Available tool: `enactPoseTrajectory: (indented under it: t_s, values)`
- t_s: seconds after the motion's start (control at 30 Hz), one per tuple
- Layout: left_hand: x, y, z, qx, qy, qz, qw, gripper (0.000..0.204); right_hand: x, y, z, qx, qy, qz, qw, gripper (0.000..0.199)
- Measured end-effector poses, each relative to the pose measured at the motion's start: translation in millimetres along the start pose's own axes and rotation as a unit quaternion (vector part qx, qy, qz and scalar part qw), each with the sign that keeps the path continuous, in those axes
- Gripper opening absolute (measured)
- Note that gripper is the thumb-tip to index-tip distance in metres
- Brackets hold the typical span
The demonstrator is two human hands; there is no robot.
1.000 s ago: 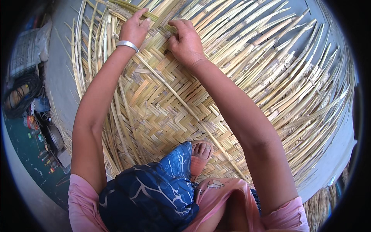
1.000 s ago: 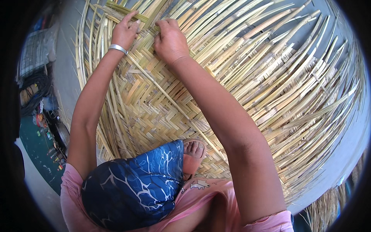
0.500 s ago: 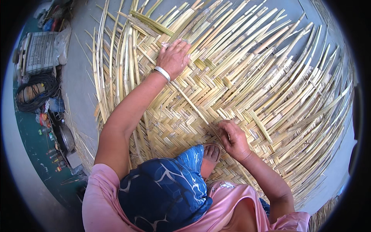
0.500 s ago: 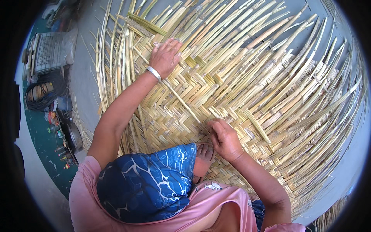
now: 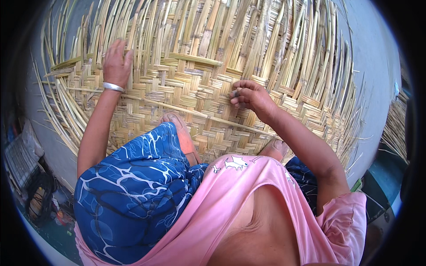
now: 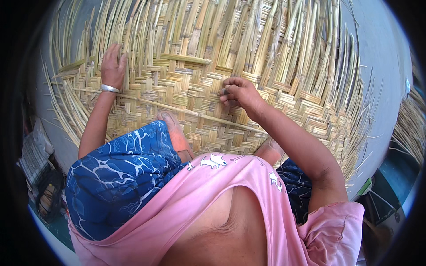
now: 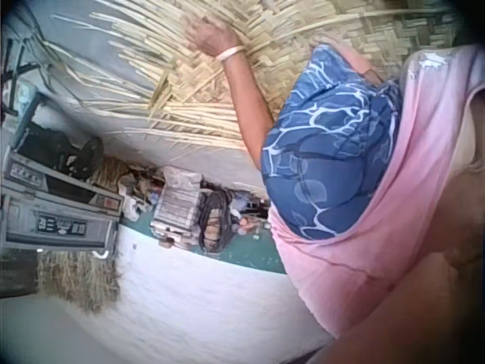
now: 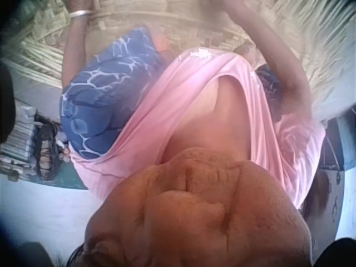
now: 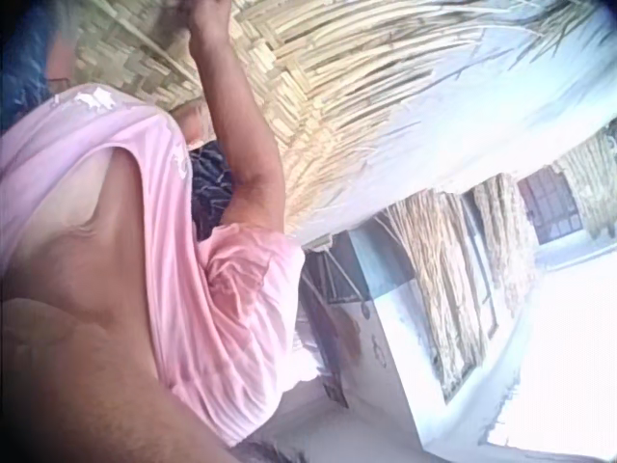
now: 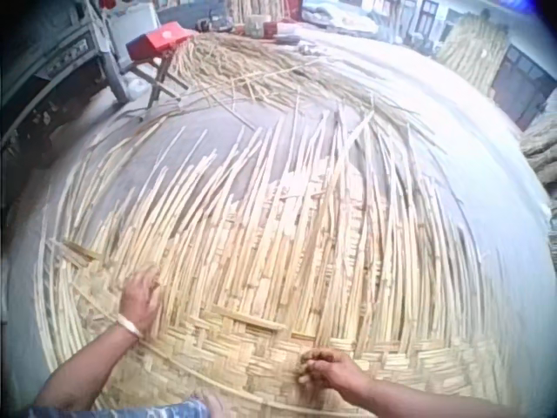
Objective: The person weaves a large circular basket using dried palm leaves. They interlace the leaves by hand, working around the circumference to build up the structure.
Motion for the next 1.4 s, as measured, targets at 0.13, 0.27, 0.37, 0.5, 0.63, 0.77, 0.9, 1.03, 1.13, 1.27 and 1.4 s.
enactPoseTrajectory:
  t_s: [0.13, 0.27, 0.37, 0.5, 0.63, 0.77, 0.9, 1.03, 1.13, 1.27, 1.4]
  values:
    - [-136, -3, -15, 0.055, 0.296, 0.099, 0.948, 0.037, 2, -16, 5, 0.001, -0.016, -0.067, 0.998, 0.029]
    - [-179, -8, -30, 0.238, 0.295, 0.066, 0.923, 0.023, 12, -25, 8, -0.003, -0.036, -0.026, 0.999, 0.03]
    - [-174, -13, -40, 0.301, 0.216, 0.117, 0.921, 0.018, 26, -26, 6, -0.009, -0.082, 0.024, 0.996, 0.023]
    - [-166, -17, -41, 0.3, 0.213, 0.096, 0.925, 0.017, 66, -20, -17, -0.044, -0.181, 0.135, 0.973, 0.034]
    - [-153, -9, -49, 0.345, 0.12, 0.14, 0.921, 0.022, 113, -9, -49, -0.138, -0.304, 0.317, 0.888, 0.049]
    - [-138, 3, -65, 0.275, 0.035, 0.178, 0.944, 0.026, 131, 5, -75, -0.176, -0.278, 0.36, 0.873, 0.05]
    - [-137, 12, -65, 0.245, 0.043, 0.166, 0.954, 0.027, 130, 2, -84, -0.145, -0.192, 0.132, 0.962, 0.035]
    - [-140, 18, -72, 0.294, 0.025, 0.098, 0.951, 0.026, 135, 4, -83, -0.092, -0.189, 0.126, 0.969, 0.029]
    - [-147, 20, -83, 0.328, 0.032, 0.087, 0.94, 0.024, 135, 9, -82, -0.091, -0.216, 0.137, 0.962, 0.026]
    - [-156, 7, -87, 0.322, 0.046, 0.077, 0.943, 0.023, 125, 15, -78, -0.082, -0.215, 0.062, 0.971, 0.03]
    - [-166, -5, -81, 0.338, 0.016, 0.013, 0.941, 0.025, 121, 16, -70, -0.037, -0.152, 0.071, 0.985, 0.03]
Point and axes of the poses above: each hand's wrist, its own z-axis away from the middle knuckle, its own y-axis out of the palm, x = y × z, the point moved 3 cm from there along -z, towards the middle knuckle, and after that the axes turned 6 degrees about -z, right-handed, at the moved point
